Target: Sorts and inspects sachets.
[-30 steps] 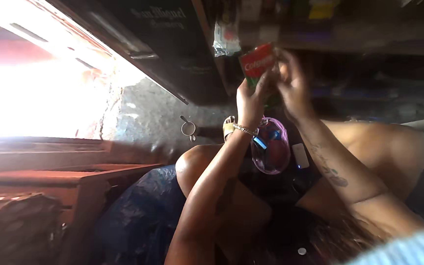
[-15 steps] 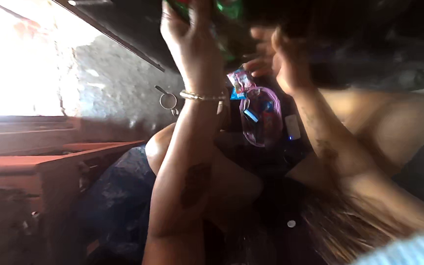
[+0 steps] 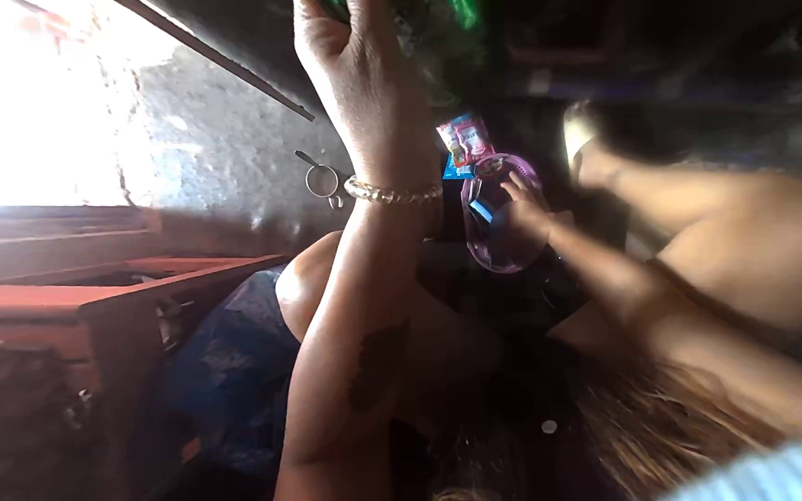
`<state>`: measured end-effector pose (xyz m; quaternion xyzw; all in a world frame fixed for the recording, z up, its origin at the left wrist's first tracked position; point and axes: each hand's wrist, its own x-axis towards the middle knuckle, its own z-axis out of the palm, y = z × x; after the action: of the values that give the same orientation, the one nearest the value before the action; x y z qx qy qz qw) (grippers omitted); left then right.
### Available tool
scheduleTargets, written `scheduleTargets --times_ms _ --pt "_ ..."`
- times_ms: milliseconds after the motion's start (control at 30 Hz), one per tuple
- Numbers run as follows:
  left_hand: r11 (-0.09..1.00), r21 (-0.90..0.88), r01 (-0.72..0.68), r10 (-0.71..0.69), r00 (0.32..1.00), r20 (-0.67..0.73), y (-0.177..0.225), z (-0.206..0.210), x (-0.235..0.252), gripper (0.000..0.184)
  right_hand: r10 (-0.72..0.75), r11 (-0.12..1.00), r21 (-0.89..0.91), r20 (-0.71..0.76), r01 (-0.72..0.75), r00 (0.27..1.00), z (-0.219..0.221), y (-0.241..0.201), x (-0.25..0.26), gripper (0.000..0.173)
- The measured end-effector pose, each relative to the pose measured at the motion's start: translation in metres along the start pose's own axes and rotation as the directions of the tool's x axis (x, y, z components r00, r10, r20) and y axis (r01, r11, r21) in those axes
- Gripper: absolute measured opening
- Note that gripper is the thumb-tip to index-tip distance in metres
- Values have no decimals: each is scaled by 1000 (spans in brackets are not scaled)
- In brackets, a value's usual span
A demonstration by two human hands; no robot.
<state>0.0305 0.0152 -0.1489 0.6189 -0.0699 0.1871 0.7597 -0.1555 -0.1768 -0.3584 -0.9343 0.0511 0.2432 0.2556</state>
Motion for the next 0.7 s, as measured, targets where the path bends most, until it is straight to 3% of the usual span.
scheduleTargets --times_ms 200,267,333,400,433,467,500,600,700 --pt "999 -34 40 -38 997 61 -4 2 -5 26 110 992 -85 164 -97 980 -21 8 22 69" --pt "999 -13 41 -40 997 61 -6 1 -3 27 184 977 -135 163 -163 969 -21 5 17 58" --pt "999 -25 -28 30 996 88 -9 0 -2 29 234 966 -153 164 -209 958 -21 2 14 33" --pt "993 -68 -100 106 990 98 15 9 -3 25 259 962 -137 186 -236 948 -33 -5 16 23" --pt "999 -47 -17 20 998 63 53 20 -7 19 264 964 -79 176 -254 948 -45 -9 17 26" --pt "958 44 283 -282 959 -19 115 37 -7 12 259 964 15 151 -264 954 -61 -13 19 29" --pt "919 69 388 -385 921 -53 147 45 -7 13 253 956 123 110 -265 961 -77 -16 21 31" --pt "932 16 362 -360 931 -63 155 43 -9 23 212 845 514 -74 -145 974 -133 -30 21 33" --pt "942 -37 334 -336 938 -86 149 34 -6 29 246 585 807 -279 87 928 -188 -62 2 32"
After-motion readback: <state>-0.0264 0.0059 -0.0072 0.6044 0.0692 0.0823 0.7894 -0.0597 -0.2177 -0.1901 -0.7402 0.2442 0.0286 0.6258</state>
